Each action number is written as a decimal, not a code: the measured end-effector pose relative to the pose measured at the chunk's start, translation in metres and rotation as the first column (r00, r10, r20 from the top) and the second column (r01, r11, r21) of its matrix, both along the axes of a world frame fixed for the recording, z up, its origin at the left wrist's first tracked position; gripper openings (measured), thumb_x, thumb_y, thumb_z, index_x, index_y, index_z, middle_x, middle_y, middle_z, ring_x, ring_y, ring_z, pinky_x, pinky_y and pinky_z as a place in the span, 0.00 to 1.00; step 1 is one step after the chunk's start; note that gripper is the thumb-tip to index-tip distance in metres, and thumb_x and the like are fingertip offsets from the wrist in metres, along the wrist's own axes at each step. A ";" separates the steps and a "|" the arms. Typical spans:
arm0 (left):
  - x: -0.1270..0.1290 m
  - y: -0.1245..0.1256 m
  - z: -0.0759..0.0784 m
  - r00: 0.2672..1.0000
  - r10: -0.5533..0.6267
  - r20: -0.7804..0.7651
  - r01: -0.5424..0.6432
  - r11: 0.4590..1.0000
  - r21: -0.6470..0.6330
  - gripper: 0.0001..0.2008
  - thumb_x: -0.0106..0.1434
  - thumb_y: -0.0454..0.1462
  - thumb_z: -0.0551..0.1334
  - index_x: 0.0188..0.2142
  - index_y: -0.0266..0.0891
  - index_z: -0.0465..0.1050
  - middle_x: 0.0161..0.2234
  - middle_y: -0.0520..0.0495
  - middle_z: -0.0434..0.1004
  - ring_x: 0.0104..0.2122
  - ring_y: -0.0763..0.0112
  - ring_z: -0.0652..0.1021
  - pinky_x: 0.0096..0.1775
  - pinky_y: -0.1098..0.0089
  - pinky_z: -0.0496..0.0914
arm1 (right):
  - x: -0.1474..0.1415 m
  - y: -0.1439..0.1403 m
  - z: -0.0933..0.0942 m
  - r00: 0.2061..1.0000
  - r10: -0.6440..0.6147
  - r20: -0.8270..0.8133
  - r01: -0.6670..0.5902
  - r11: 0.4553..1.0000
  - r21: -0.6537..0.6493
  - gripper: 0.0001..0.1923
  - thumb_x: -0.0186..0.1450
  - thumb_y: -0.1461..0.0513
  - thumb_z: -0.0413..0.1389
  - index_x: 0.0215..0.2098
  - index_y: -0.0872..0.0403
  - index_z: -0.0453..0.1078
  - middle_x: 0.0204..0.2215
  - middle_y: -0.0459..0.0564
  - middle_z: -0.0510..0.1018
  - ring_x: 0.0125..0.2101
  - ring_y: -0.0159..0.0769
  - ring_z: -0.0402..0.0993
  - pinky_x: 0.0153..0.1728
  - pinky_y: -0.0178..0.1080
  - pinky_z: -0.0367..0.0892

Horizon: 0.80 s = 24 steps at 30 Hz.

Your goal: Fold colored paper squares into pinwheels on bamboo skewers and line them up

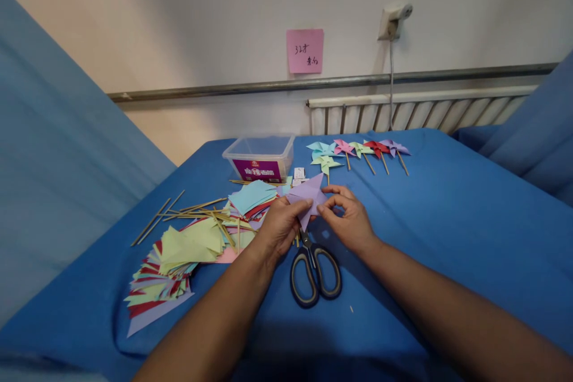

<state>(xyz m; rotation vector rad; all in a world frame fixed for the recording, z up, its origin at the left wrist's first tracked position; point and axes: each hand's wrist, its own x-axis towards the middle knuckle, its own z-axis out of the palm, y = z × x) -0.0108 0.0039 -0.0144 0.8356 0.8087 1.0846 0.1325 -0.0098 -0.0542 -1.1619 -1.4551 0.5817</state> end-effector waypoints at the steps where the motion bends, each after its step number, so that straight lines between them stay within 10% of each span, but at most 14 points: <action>1: 0.000 0.000 0.000 1.000 -0.006 -0.005 0.006 1.000 0.003 0.14 0.48 0.31 0.70 0.37 0.32 0.77 0.32 0.45 0.80 0.26 0.73 0.77 0.29 0.73 0.72 | 0.000 0.000 -0.001 1.000 0.002 -0.003 -0.002 1.000 -0.003 0.09 0.58 0.60 0.58 0.22 0.52 0.70 0.45 0.53 0.75 0.47 0.42 0.71 0.41 0.43 0.69; 24: 0.001 0.003 -0.004 0.997 -0.004 -0.075 0.006 1.000 0.024 0.15 0.43 0.31 0.72 0.33 0.32 0.77 0.30 0.46 0.79 0.27 0.71 0.77 0.33 0.71 0.71 | 0.000 0.001 -0.001 1.000 0.003 0.011 -0.003 1.000 -0.002 0.09 0.58 0.60 0.59 0.21 0.52 0.69 0.42 0.53 0.76 0.45 0.43 0.72 0.42 0.45 0.68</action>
